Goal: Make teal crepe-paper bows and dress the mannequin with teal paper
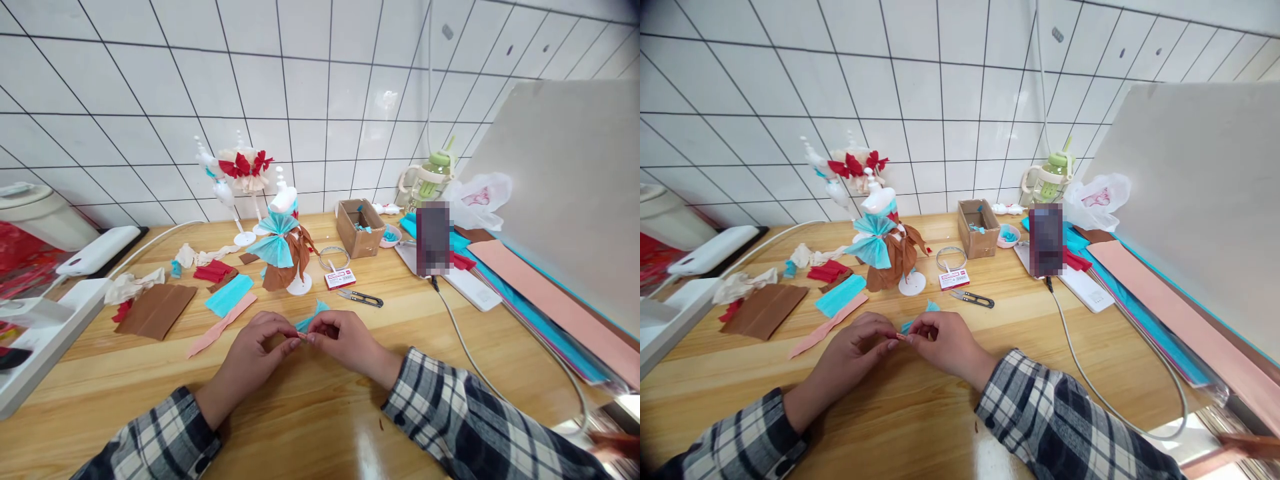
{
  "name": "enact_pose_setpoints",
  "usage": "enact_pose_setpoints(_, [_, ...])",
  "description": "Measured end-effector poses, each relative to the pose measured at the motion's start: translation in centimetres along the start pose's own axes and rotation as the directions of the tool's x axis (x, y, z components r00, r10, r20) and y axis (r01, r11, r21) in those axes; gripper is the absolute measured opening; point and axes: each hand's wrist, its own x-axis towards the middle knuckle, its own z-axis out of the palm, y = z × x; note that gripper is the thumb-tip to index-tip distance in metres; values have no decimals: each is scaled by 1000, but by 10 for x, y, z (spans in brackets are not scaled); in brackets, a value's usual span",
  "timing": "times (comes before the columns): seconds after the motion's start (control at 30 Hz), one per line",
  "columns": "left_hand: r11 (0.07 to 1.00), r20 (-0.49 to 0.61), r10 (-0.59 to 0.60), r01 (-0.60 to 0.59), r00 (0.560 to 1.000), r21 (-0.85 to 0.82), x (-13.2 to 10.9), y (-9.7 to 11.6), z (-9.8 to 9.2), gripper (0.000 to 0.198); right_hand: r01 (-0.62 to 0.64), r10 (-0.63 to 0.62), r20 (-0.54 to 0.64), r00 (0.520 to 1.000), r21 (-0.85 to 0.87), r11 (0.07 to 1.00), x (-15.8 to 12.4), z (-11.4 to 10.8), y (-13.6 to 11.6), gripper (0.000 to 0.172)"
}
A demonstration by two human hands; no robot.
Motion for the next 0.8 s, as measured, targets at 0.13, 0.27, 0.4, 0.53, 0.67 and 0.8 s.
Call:
enact_pose_setpoints(0.13, [1000, -16, -4, 4, 1000, -10, 0, 3, 1, 16, 13, -13, 17, 1000, -30, 999, -1, 1, -2, 8])
enact_pose_setpoints(0.27, [1000, 3, 6, -6, 1000, -17, 0, 1, 3, 16, 74, -73, 12, 997, -88, 993, -3, 0, -6, 13])
enact_pose_setpoints(0.4, [1000, -4, 10, -10, 1000, 0, 1, 1, 3, 18, 177, -189, -47, 981, -193, 965, -4, -1, -9, 9])
enact_pose_setpoints(0.53, [1000, -4, 10, -10, 1000, 3, 1, 1, 0, 20, 126, -132, -61, 989, -88, 988, -1, 5, -7, 13])
enact_pose_setpoints(0.67, [1000, -15, 12, -12, 1000, -19, 0, -1, -3, 22, 71, -66, -64, 996, 89, 993, 5, 13, -4, 21])
enact_pose_setpoints(0.8, [999, -7, 5, -6, 1000, -36, -1, -2, -4, 22, 69, -49, -92, 995, 229, 971, 9, 17, -2, 28])
